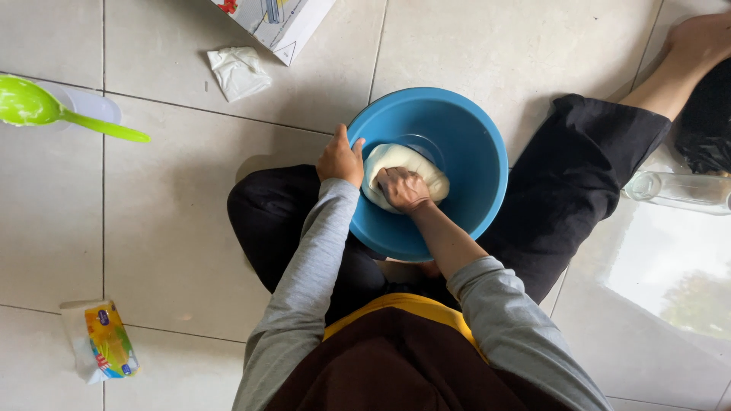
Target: Kneading a ball of dough in a plastic bowl while sitting on the floor.
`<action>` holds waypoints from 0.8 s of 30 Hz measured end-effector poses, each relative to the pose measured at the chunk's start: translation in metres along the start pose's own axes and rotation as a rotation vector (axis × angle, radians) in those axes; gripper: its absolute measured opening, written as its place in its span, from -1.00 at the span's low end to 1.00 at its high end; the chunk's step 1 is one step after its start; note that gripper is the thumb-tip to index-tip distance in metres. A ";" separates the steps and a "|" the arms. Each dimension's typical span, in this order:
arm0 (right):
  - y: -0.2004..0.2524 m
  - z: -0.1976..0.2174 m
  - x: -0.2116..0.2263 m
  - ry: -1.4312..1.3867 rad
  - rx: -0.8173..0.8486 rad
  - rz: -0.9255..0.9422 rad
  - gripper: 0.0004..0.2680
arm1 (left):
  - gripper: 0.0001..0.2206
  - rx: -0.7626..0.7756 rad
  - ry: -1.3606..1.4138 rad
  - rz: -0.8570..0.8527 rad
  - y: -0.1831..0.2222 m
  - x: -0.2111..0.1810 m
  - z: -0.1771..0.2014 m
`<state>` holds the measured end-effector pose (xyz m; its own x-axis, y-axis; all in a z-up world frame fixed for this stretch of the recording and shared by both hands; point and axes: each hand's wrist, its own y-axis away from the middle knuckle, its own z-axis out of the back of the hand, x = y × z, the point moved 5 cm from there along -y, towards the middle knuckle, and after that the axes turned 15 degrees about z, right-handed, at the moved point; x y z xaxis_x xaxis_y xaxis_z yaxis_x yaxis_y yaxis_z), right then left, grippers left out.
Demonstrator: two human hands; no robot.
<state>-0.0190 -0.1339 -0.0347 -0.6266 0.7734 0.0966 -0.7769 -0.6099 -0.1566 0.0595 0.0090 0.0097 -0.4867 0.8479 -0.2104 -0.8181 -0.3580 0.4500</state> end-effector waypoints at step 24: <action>0.046 -0.033 -0.105 -0.579 0.030 -0.548 -0.70 | -0.55 0.043 0.073 0.007 0.003 -0.004 0.001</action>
<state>0.0128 -0.2371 -0.0842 -0.0809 0.7567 0.6487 -0.9800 -0.1791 0.0866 0.0590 0.0052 0.0125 -0.5147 0.8141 -0.2691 -0.8016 -0.3455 0.4879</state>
